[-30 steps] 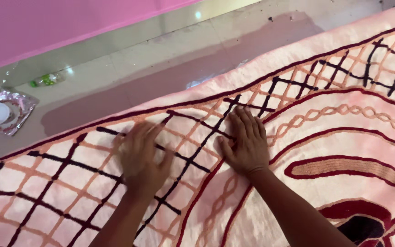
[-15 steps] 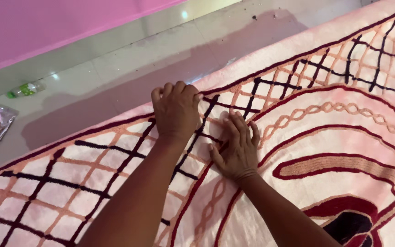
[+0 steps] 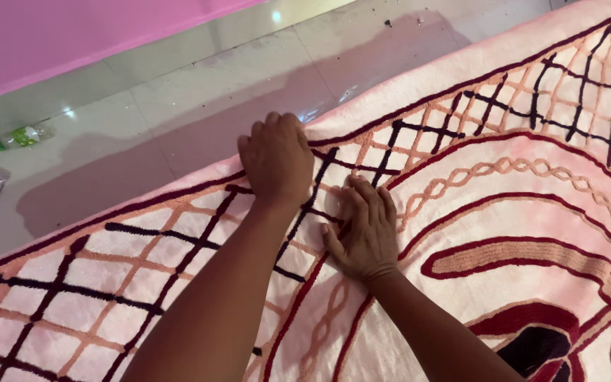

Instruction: The person smooths out a large patterned blanket on a bed by hand and then begins folding it by pulling the edges towards the center.

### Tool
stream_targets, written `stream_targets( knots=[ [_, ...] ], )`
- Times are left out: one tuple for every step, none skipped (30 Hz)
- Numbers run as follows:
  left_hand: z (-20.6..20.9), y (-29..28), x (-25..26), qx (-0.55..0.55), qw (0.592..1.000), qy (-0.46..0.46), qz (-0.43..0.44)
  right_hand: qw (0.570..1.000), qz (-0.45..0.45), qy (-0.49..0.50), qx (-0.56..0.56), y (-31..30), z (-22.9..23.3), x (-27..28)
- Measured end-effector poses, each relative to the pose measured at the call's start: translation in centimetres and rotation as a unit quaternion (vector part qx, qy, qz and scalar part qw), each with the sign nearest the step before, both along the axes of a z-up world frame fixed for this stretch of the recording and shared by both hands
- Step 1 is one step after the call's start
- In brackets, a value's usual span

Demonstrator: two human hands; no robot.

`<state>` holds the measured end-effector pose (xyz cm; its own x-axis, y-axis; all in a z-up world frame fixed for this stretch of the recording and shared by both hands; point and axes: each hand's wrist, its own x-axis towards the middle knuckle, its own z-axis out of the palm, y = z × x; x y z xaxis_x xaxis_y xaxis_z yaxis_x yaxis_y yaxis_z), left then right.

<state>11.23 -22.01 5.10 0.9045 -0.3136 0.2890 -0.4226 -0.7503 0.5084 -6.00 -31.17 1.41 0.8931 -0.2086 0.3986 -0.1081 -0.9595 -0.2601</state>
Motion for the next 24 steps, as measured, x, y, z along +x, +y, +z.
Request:
stream_targets(
  knots=[
    [0.0,0.0,0.3,-0.003,1.0,0.011,0.003,1.0,0.002,0.003,0.003,0.0,0.1,0.1],
    [-0.1,0.0,0.3,-0.009,1.0,0.027,0.006,1.0,0.002,0.001,0.002,0.0,0.1,0.1],
    [-0.3,-0.1,0.2,-0.015,0.999,0.044,0.01,1.0,0.002,-0.001,0.001,0.1,0.1,0.1],
    [-0.4,-0.3,0.1,-0.022,0.998,0.06,0.012,1.0,0.001,-0.003,-0.001,0.0,0.1,0.1],
    [-0.5,-0.3,0.3,-0.031,1.0,0.004,0.003,1.0,0.001,-0.007,0.004,-0.1,0.0,0.1],
    [-0.4,-0.1,0.6,-0.04,0.998,-0.051,-0.008,1.0,0.0,-0.009,0.008,0.0,-0.1,0.1],
    [-0.2,-0.1,0.8,-0.048,0.993,-0.105,-0.018,1.0,-0.001,-0.011,0.013,0.0,-0.2,0.0],
    [0.2,0.1,1.2,-0.01,0.998,0.009,-0.056,1.0,-0.001,-0.008,0.011,-0.1,-0.2,0.0],
    [0.8,0.3,1.6,0.03,0.988,0.123,-0.093,1.0,-0.001,-0.006,0.008,-0.1,-0.2,0.0],
    [1.5,0.5,2.0,0.068,0.962,0.234,-0.125,1.0,0.0,-0.004,0.006,-0.1,-0.2,0.1],
    [2.2,0.6,2.3,0.096,0.957,0.233,-0.141,1.0,0.0,-0.004,0.006,0.0,-0.2,0.1],
    [2.9,0.6,2.5,0.122,0.952,0.232,-0.157,1.0,0.0,-0.003,0.005,-0.1,-0.1,0.1],
    [3.5,0.6,2.7,0.148,0.946,0.231,-0.172,1.0,0.0,-0.003,0.003,-0.1,-0.1,0.1],
    [4.0,0.5,2.9,0.166,0.938,0.251,-0.17,1.0,-0.001,-0.004,0.006,-0.2,-0.1,0.1],
    [4.4,0.4,3.2,0.184,0.93,0.271,-0.169,1.0,-0.001,-0.006,0.009,-0.2,-0.1,0.1],
    [4.6,0.4,3.5,0.203,0.921,0.289,-0.167,1.0,-0.002,-0.008,0.012,-0.1,-0.1,0.2],
    [4.5,0.3,3.7,0.201,0.92,0.288,-0.175,1.0,-0.001,-0.009,0.014,0.0,-0.2,0.3],
    [4.3,0.0,3.7,0.199,0.919,0.286,-0.185,1.0,-0.002,-0.01,0.014,0.0,-0.1,0.2],
    [3.8,-0.3,3.8,0.196,0.918,0.285,-0.194,1.0,-0.003,-0.01,0.014,0.0,-0.1,0.2],
    [3.1,-0.4,4.1,0.173,0.917,0.298,-0.202,1.0,-0.002,-0.01,0.012,-0.1,-0.1,0.2],
    [2.4,-0.4,4.3,0.149,0.915,0.311,-0.209,1.0,-0.002,-0.01,0.01,-0.1,-0.1,0.3],
    [1.6,-0.2,4.6,0.126,0.912,0.325,-0.216,1.0,-0.002,-0.008,0.009,-0.1,-0.1,0.2],
    [0.9,-0.1,4.8,0.093,0.906,0.352,-0.217,1.0,-0.002,-0.009,0.011,0.0,-0.2,0.2],
    [0.4,-0.2,5.0,0.06,0.898,0.378,-0.219,1.0,-0.004,-0.009,0.011,0.0,-0.2,0.2]
  ],
)
